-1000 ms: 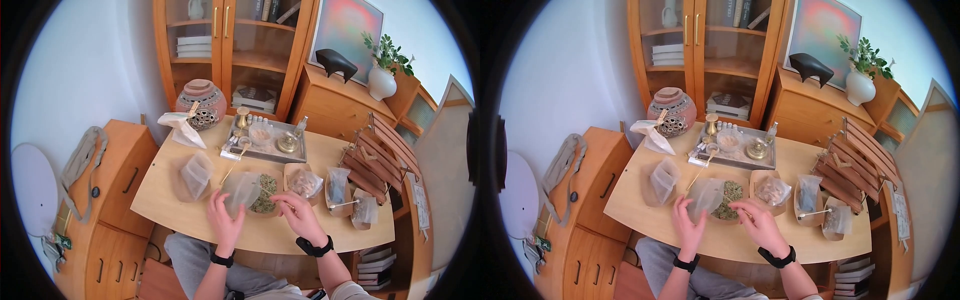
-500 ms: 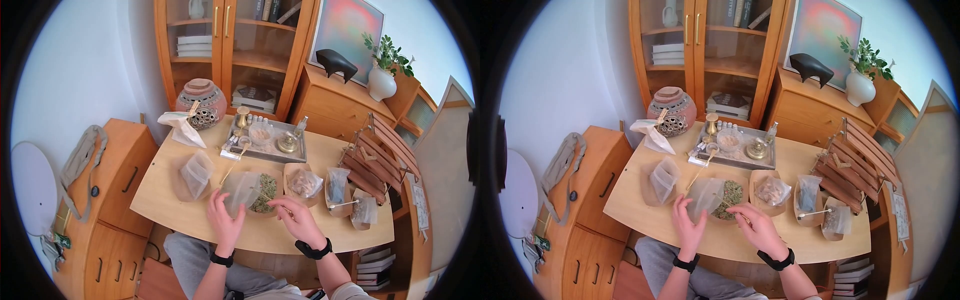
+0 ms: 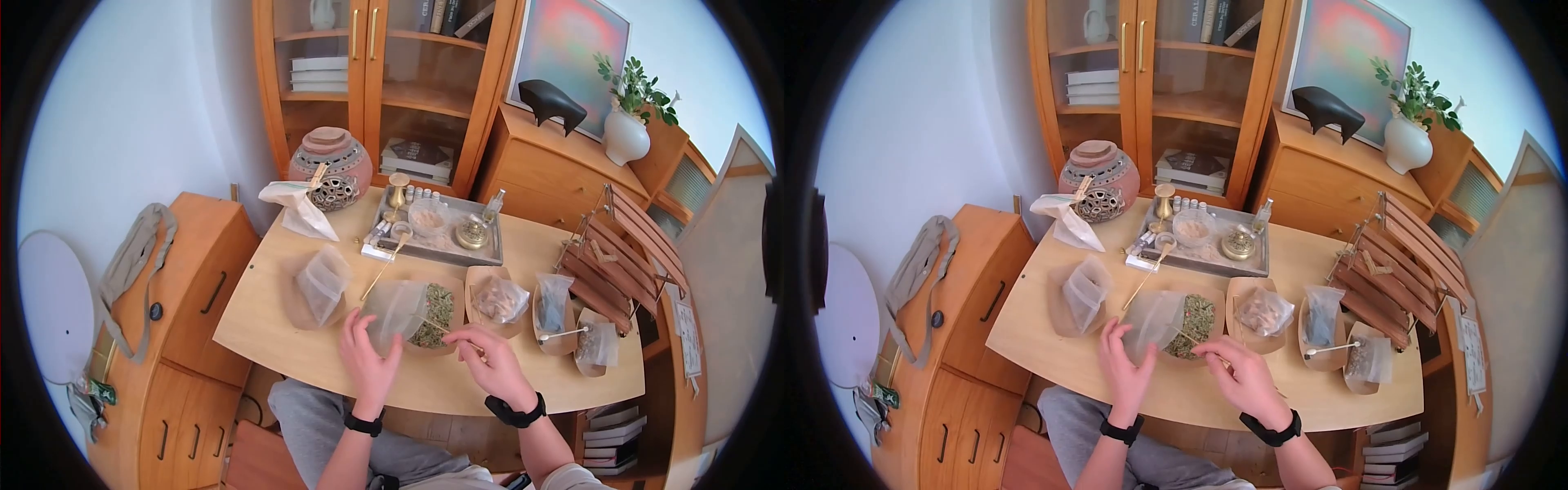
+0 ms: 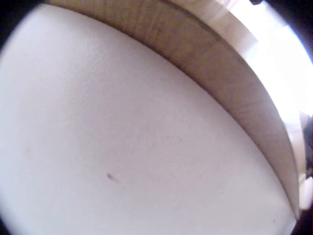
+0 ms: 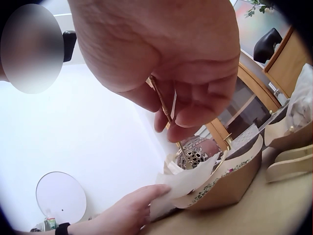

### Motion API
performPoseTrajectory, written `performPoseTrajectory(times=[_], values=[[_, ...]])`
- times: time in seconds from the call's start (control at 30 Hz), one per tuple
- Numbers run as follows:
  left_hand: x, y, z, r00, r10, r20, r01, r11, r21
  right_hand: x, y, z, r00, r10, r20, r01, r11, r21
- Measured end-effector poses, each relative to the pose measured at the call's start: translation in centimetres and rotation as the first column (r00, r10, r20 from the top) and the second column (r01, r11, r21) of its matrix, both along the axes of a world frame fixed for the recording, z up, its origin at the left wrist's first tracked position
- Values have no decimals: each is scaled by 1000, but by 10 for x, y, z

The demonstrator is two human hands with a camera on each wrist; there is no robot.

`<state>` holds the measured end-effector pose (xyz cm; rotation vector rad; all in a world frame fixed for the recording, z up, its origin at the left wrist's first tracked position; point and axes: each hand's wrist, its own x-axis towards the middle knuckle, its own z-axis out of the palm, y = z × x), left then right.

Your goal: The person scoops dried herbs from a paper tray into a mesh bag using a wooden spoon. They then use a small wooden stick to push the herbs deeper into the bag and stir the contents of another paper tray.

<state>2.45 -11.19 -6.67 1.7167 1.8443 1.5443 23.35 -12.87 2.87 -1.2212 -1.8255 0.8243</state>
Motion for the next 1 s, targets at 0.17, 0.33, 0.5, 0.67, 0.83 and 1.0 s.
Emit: performPoseTrajectory(times=[0.17, 0.33, 0.5, 0.67, 0.83, 1.0], values=[[1, 1, -2, 1000, -11, 11, 11, 1000, 9, 17, 2, -12, 980, -150, -129, 134, 983, -124], [-1, 2, -4, 1000, -8, 9, 7, 1000, 18, 31, 19, -31, 938, -323, -127, 296, 935, -194], [0, 2, -4, 1000, -9, 4, 9, 1000, 19, 28, 30, -51, 942, -296, -159, 256, 939, -230], [0, 1, -4, 1000, -9, 1, 8, 1000, 18, 20, 34, -54, 934, -211, -288, 120, 945, -305], [0, 2, -6, 1000, -13, 21, 13, 1000, 11, 25, 31, -47, 912, -232, -339, 92, 920, -382], [0, 2, -6, 999, -14, 35, 14, 1000, 4, 35, 26, -41, 909, -255, -329, 124, 920, -371]])
